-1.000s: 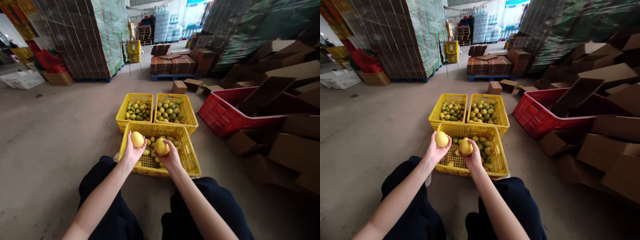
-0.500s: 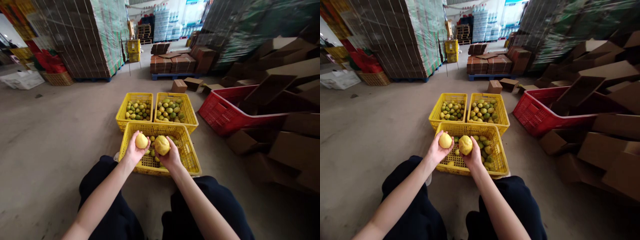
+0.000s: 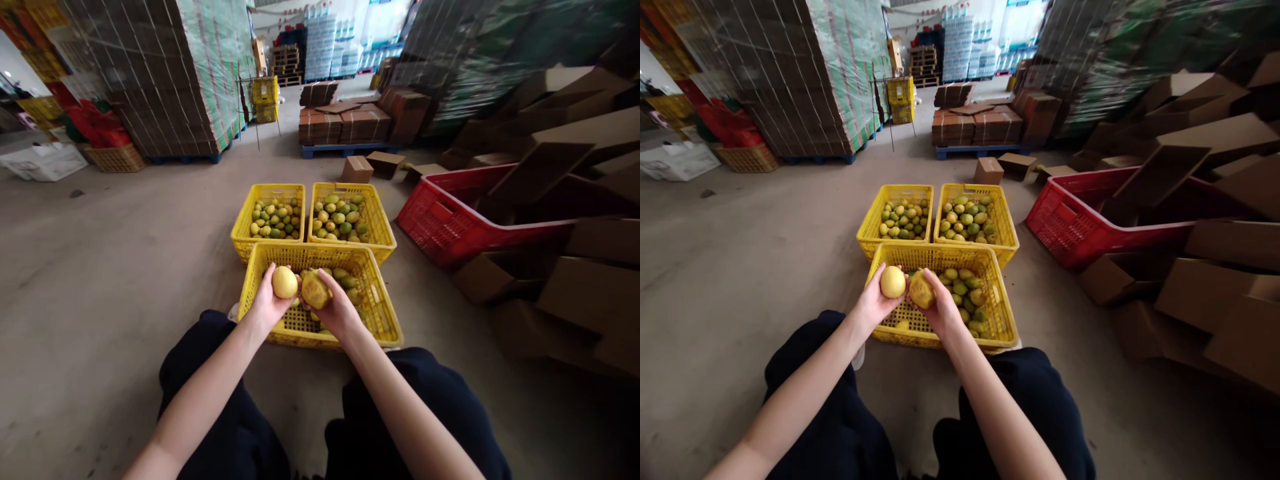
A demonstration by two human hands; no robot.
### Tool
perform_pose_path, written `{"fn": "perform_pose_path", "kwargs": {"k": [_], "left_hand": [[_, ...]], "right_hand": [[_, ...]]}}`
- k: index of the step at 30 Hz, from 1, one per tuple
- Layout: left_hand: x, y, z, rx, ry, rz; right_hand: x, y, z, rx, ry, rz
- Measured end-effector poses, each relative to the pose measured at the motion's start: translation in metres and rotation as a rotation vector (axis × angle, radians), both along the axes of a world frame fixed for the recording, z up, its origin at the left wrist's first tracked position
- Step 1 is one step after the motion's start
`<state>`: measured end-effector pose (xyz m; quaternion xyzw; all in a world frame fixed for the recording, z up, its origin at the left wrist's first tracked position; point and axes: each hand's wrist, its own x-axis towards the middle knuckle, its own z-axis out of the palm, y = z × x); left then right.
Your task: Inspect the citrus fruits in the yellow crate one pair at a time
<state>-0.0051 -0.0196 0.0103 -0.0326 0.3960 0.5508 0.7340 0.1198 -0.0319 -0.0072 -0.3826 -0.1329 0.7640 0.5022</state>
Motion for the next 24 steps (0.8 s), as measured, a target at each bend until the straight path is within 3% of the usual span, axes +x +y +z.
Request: {"fn": "perform_pose_path", "kwargs": {"k": [4,11,20,24], "left_hand": [[-0.002,0.000,-0.001,0.029,0.036,-0.033],[-0.003,-0.002,0.000,-0.016,-0.113,-0.031],[-0.004,-0.001,0.001,-0.001,-0.005,0.004],[-0.002,0.000,-0.005,-0.043,0.063,-0.014]], "right_hand": [[0.001,-0.002,0.001,0.081,-0.001,0.089],[0.004,-0.002,0.003,0.056,0.051,0.074],[0.002,0.002,-0.004,-0.003,0.023,-0.075],[0.001,0.003,-0.008,-0.045,0.043,-0.003]]}}
